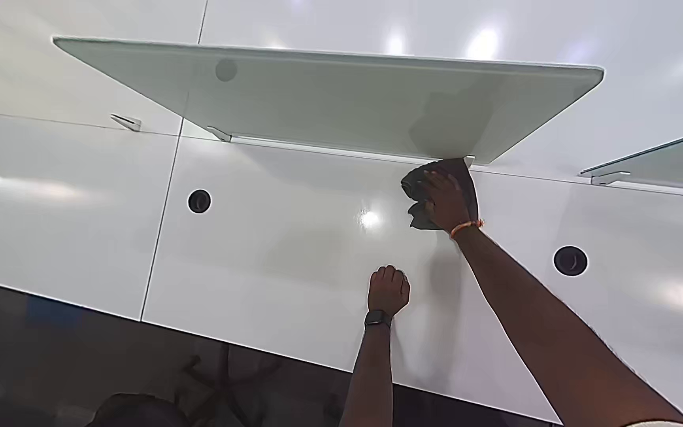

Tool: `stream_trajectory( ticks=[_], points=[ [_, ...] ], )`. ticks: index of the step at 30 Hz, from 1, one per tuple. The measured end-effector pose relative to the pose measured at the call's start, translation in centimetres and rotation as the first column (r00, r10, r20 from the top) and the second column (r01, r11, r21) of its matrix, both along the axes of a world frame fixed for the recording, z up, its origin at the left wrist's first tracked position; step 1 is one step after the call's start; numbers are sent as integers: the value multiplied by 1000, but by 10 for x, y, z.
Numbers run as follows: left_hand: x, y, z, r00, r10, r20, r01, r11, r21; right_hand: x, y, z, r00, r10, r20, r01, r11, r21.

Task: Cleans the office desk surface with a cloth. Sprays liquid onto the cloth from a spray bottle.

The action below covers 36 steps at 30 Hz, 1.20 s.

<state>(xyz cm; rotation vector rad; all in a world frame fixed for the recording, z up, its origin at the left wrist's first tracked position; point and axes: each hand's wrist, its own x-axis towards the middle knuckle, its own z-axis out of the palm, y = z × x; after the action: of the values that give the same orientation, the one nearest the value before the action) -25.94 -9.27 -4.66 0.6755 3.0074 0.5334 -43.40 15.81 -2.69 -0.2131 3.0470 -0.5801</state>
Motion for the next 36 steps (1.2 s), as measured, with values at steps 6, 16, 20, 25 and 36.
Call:
stream_trajectory(
  ticks=[6, 16, 20, 25, 36],
  points=[
    [-1, -1, 2, 998, -18, 61, 16, 999, 30, 128, -33, -6, 983, -177, 51, 170, 979, 111],
    [-2, -4, -2, 993, -44, 107, 36, 996, 78, 384, -63, -1, 995, 85, 45, -88, 994, 69],
    [-3, -2, -2, 996, -18, 92, 10, 996, 87, 352, -28, 2, 968, 236, 83, -240, 969, 49],
    [-2, -1, -2, 998, 4, 61, -9, 996, 87, 273, 7, 1, 959, 272, 80, -272, 962, -11],
    [-2, 0, -4, 1000, 20, 9, -21, 998, 59, 111, 39, 1, 984, 146, 104, -155, 984, 86]
  ],
)
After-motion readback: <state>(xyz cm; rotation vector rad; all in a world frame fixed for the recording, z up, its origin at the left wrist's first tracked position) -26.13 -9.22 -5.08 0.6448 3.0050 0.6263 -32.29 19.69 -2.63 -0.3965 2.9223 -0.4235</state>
